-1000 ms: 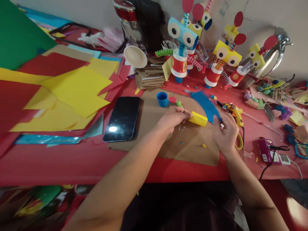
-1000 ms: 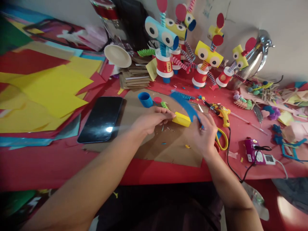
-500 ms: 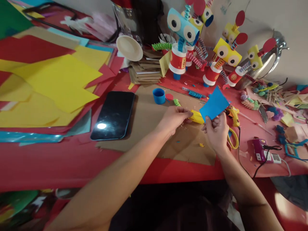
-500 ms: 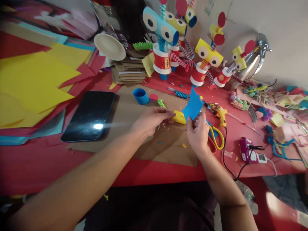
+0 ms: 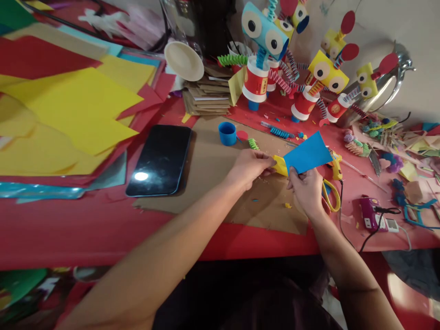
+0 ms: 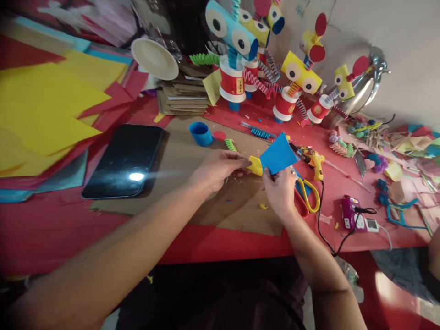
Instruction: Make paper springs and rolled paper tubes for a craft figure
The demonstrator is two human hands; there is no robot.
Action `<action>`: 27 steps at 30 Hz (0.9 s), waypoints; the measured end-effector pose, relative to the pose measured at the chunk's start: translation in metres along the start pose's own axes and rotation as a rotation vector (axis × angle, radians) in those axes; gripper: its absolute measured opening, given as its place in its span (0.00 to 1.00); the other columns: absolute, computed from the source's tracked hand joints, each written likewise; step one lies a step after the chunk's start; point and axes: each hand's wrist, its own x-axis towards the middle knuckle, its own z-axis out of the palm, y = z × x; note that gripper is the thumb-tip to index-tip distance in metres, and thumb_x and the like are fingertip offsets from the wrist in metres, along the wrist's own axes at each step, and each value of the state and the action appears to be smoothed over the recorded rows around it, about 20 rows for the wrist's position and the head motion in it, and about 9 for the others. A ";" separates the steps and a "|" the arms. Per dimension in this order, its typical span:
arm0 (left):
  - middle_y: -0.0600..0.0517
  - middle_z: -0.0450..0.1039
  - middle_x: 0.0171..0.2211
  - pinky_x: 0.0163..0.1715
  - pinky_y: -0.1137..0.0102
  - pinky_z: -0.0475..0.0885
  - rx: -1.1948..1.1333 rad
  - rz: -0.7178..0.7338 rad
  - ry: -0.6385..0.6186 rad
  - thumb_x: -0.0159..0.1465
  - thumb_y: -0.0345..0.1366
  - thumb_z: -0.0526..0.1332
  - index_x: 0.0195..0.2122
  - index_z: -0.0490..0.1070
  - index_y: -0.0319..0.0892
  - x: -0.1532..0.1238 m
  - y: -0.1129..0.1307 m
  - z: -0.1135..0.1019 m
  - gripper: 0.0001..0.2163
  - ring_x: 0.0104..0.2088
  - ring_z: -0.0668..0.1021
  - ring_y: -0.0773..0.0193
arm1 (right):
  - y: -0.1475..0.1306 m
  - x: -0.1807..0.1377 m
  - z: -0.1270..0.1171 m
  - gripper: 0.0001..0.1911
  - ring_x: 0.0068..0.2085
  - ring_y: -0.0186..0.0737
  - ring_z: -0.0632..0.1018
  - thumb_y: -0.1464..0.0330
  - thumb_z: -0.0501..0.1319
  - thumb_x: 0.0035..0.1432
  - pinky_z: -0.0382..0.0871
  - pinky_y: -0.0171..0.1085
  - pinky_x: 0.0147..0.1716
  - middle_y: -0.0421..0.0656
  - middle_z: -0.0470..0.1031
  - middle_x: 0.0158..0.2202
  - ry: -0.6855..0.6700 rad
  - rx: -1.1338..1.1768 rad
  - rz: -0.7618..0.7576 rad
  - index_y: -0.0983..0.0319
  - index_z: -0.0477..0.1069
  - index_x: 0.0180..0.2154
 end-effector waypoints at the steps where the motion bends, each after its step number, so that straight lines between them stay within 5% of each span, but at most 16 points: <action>1: 0.55 0.69 0.14 0.24 0.74 0.64 -0.002 0.000 0.002 0.54 0.21 0.63 0.15 0.70 0.38 0.000 0.000 0.000 0.13 0.18 0.70 0.73 | -0.002 0.000 0.001 0.14 0.14 0.34 0.72 0.65 0.57 0.56 0.64 0.32 0.18 0.38 0.70 0.13 -0.015 -0.003 0.007 0.58 0.62 0.19; 27: 0.55 0.69 0.14 0.20 0.74 0.59 0.045 0.027 -0.031 0.50 0.23 0.66 0.14 0.68 0.39 0.001 -0.004 -0.002 0.11 0.16 0.68 0.73 | -0.010 0.000 0.006 0.19 0.14 0.34 0.73 0.66 0.57 0.56 0.67 0.32 0.19 0.40 0.72 0.12 0.004 -0.109 0.000 0.58 0.61 0.15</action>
